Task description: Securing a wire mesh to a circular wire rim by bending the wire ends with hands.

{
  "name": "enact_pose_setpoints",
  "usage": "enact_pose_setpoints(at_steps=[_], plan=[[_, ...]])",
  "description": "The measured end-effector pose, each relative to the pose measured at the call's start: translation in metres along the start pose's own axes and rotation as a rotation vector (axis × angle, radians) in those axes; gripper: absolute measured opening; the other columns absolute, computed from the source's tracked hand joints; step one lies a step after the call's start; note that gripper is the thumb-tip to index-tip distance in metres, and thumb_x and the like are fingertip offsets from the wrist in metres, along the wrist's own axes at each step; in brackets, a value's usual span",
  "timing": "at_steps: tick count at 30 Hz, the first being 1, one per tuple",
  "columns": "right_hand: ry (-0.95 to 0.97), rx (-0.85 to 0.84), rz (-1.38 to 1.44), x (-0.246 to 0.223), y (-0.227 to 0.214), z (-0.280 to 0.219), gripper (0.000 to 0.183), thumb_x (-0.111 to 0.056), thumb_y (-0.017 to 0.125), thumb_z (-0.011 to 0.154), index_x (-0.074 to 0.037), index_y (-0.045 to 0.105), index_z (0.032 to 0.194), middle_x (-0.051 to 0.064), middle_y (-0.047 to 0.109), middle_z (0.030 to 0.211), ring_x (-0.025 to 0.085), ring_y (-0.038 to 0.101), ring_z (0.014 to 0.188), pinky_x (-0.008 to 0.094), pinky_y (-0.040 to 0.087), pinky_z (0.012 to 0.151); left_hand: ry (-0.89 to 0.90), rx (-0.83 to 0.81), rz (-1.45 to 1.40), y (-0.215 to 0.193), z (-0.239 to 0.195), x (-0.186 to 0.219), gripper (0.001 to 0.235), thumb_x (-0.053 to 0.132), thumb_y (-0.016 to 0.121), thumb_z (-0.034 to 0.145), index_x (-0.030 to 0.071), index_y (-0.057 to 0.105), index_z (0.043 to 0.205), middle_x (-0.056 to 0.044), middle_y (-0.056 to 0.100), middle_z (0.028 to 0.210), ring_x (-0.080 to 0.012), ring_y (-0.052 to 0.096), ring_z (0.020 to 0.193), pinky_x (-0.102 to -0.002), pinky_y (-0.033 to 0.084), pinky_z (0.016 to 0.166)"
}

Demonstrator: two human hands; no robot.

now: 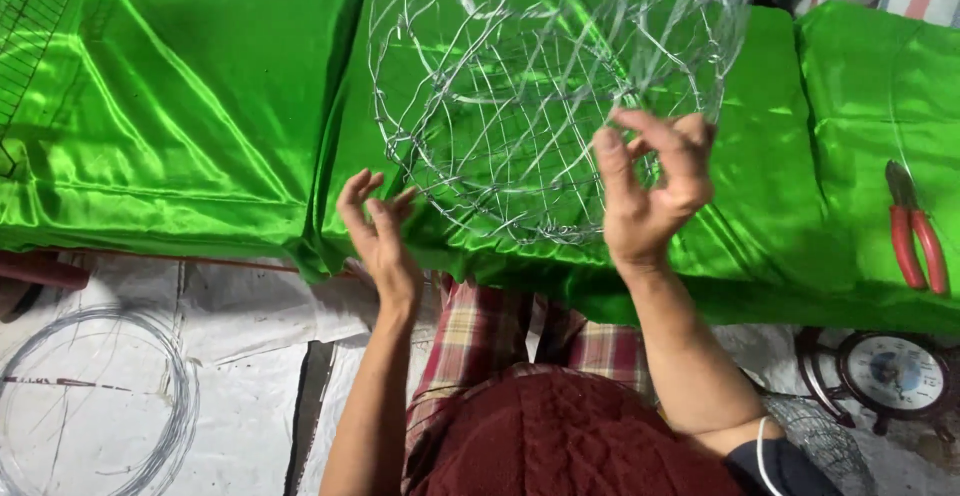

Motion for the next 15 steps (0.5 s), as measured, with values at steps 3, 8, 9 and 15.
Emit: enact_pose_setpoints(at_steps=[3, 8, 9, 15], plan=[[0.029, 0.043, 0.025, -0.013, -0.015, 0.024, 0.017, -0.006, 0.078, 0.098, 0.004, 0.072, 0.111, 0.017, 0.067, 0.094, 0.022, 0.052, 0.075, 0.038, 0.047, 0.079, 0.227, -0.084, 0.820, -0.027, 0.015, 0.002, 0.040, 0.042, 0.059, 0.106, 0.018, 0.054, 0.137, -0.009, 0.053, 0.125, -0.0357, 0.061, 0.106, -0.052, 0.046, 0.092], [0.104, 0.056, 0.179, -0.020, -0.051, 0.062, 0.012, -0.013, 0.067, 0.109, -0.006, 0.065, 0.118, 0.008, 0.064, 0.110, 0.016, 0.046, 0.083, 0.030, 0.044, 0.077, 0.358, -0.244, 1.390, -0.049, 0.029, 0.003, 0.036, 0.043, 0.069, 0.092, 0.014, 0.066, 0.113, -0.012, 0.058, 0.111, -0.0319, 0.050, 0.096, -0.047, 0.036, 0.086], [0.097, 0.061, 0.144, -0.019, -0.060, 0.069, 0.015, -0.018, 0.066, 0.110, -0.007, 0.063, 0.119, 0.009, 0.062, 0.114, 0.019, 0.049, 0.090, 0.033, 0.048, 0.082, 0.361, -0.261, 1.402, -0.052, 0.033, 0.002, 0.017, 0.027, 0.073, 0.090, 0.014, 0.067, 0.099, -0.011, 0.060, 0.096, -0.0301, 0.055, 0.085, -0.046, 0.039, 0.083], [0.061, 0.036, 0.042, -0.026, -0.089, 0.075, 0.016, -0.016, 0.063, 0.115, -0.003, 0.063, 0.123, 0.009, 0.058, 0.102, 0.021, 0.050, 0.087, 0.035, 0.047, 0.091, 0.341, -0.245, 1.317, -0.088, 0.041, 0.010, 0.010, 0.014, 0.067, 0.098, 0.005, 0.063, 0.097, -0.015, 0.059, 0.091, -0.0310, 0.056, 0.079, -0.045, 0.041, 0.082]])
Point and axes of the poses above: each hand's wrist, its own z-axis towards the middle knuckle, its own y-axis out of the palm, x = y × z, the point moved 1 cm from there along z, towards the middle knuckle
